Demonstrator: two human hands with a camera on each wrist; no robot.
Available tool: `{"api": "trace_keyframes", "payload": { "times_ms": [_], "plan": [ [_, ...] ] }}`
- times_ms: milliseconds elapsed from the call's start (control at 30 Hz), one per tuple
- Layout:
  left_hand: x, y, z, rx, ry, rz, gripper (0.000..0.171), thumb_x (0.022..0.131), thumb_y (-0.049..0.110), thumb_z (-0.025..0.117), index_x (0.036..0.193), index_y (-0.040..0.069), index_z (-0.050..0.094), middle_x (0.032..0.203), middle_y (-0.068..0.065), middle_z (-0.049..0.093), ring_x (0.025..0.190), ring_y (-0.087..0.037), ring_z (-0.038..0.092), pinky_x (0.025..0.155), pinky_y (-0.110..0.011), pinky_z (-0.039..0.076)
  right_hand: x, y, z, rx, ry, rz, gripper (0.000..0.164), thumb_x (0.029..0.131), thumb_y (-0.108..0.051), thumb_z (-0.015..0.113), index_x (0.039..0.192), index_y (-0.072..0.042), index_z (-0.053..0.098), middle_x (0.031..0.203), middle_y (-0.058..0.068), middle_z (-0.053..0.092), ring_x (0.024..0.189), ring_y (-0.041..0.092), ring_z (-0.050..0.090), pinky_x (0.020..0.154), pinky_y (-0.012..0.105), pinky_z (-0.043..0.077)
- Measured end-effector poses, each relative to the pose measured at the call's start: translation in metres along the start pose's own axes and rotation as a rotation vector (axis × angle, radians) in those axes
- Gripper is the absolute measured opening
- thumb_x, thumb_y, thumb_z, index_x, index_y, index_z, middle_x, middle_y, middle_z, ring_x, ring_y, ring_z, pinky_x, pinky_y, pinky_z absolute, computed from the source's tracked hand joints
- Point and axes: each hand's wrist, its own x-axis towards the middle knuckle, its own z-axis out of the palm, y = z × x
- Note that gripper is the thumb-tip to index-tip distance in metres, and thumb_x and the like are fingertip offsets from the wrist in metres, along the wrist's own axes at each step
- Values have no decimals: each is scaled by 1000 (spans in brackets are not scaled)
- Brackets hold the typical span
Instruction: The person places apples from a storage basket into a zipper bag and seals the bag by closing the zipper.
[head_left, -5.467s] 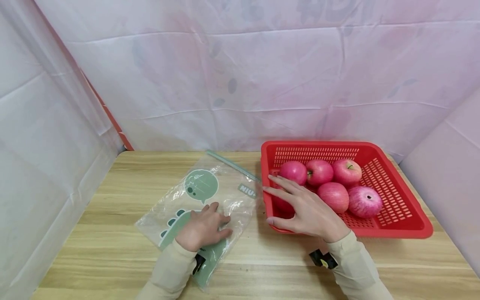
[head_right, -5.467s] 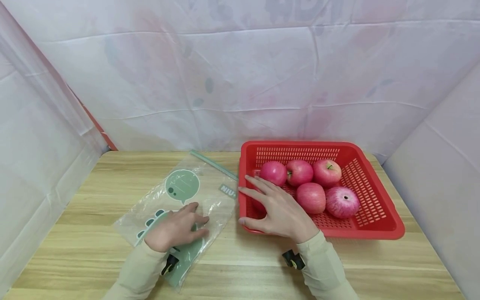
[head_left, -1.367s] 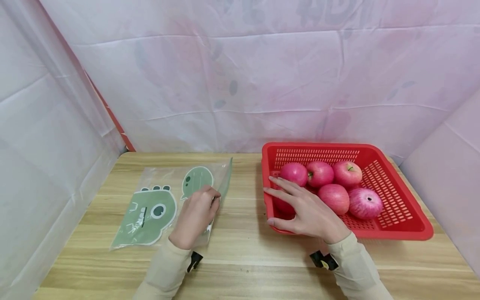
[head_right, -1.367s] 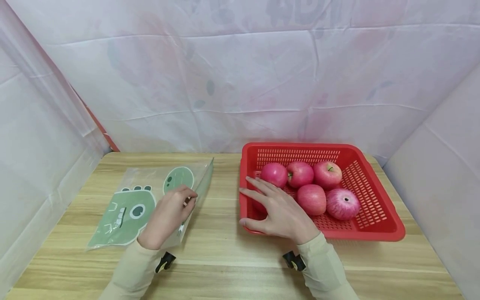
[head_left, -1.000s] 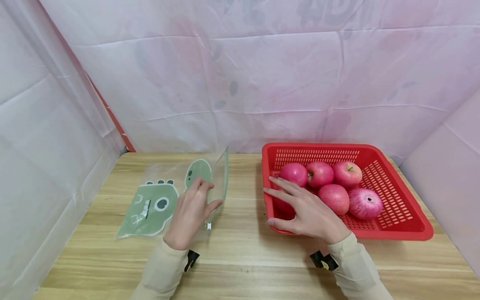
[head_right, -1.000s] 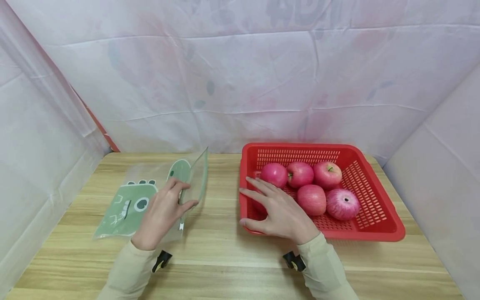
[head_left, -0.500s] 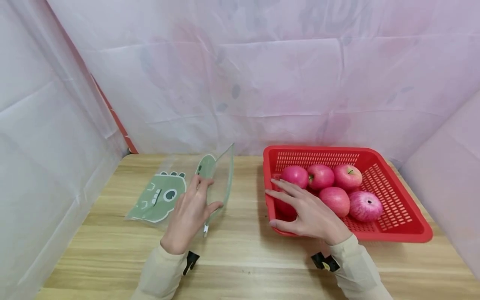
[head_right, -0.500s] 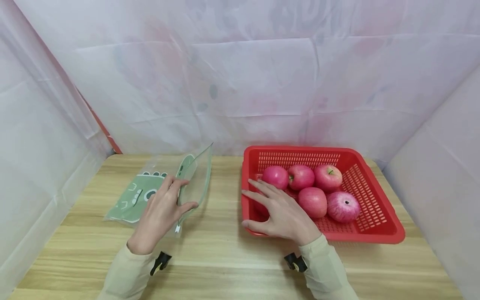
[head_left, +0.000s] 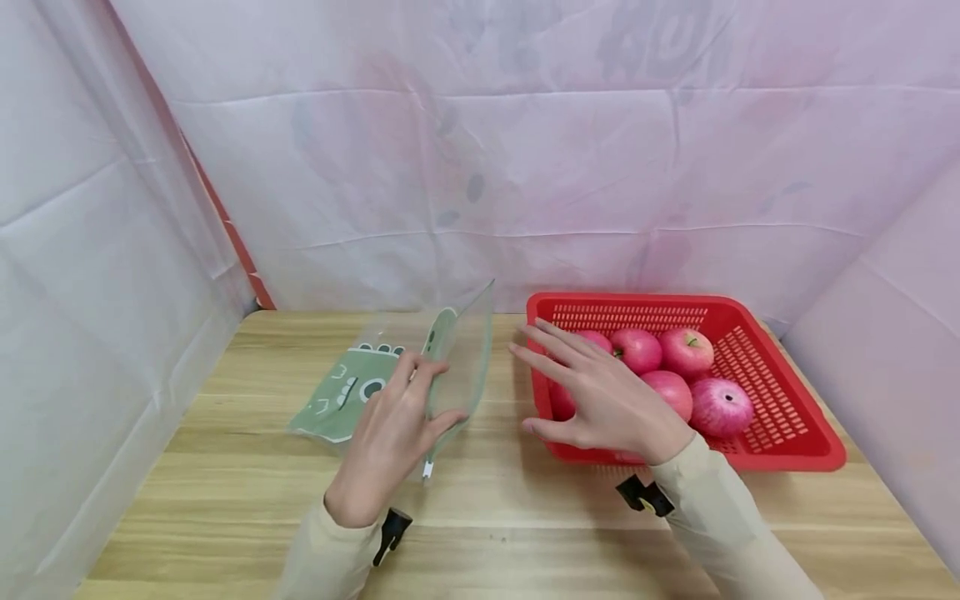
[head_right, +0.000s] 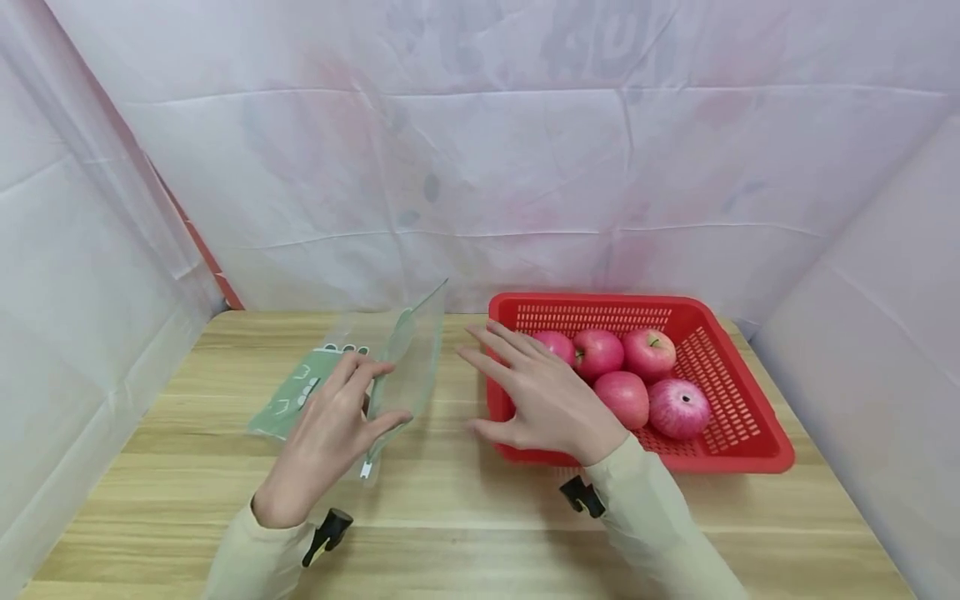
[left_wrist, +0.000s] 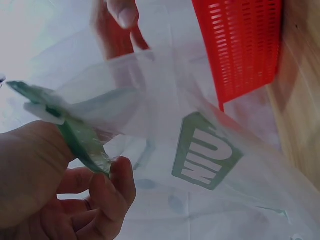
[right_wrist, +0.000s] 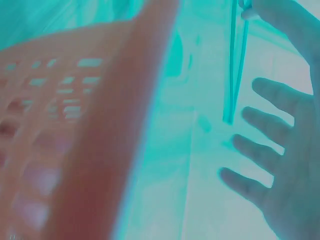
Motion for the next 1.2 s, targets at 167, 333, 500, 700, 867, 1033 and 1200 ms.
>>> {"api": "trace_keyframes", "payload": {
  "times_ms": [167,333,500,700,867,1033,1200],
  "plan": [
    [3,6,-1,-11,-14,12,59,72,22,94,118,-1,67,107,-9,57,63,-15,59,56,-21,53,14,-6,12,3,68,-113,77,88,-42,75,154,-14,44,164,10,35,155,33,26,124,54,27],
    [3,7,-2,-66,-21,3,58,71,19,94,119,-2,67,107,-9,57,69,-15,60,58,-20,52,16,-7,24,14,143,-166,64,86,-32,77,144,-15,57,161,12,41,153,37,29,126,54,21],
    [3,6,-1,-142,15,-11,47,76,10,90,117,-3,69,104,-8,58,67,-11,57,56,-17,49,14,-6,28,21,159,-153,55,89,-34,74,140,-16,61,161,10,40,152,36,31,129,50,15],
    [4,2,-1,-374,76,-76,23,94,-3,69,117,-4,67,102,-11,61,65,-9,61,58,-19,57,13,-5,27,19,166,-142,51,88,-32,77,135,-15,65,161,13,39,152,34,32,129,49,16],
    [5,-1,-4,-702,61,-274,31,100,-2,61,131,-3,58,107,-17,59,61,-10,62,54,-26,59,13,-4,24,14,170,-147,49,88,-32,77,133,-14,66,161,14,40,152,33,32,129,48,17],
    [10,-8,-8,-889,14,-458,36,104,5,57,139,-2,54,108,-17,57,69,-10,66,63,-24,59,12,-3,22,19,165,-150,49,88,-32,77,132,-14,66,161,14,40,153,33,31,128,48,18],
    [13,-14,-13,-1187,-40,-592,31,106,5,51,135,-7,53,100,-8,59,77,-11,62,70,-21,57,9,-3,19,13,154,-138,48,89,-32,76,133,-15,66,162,11,39,154,32,29,128,46,19]
  ]
}}
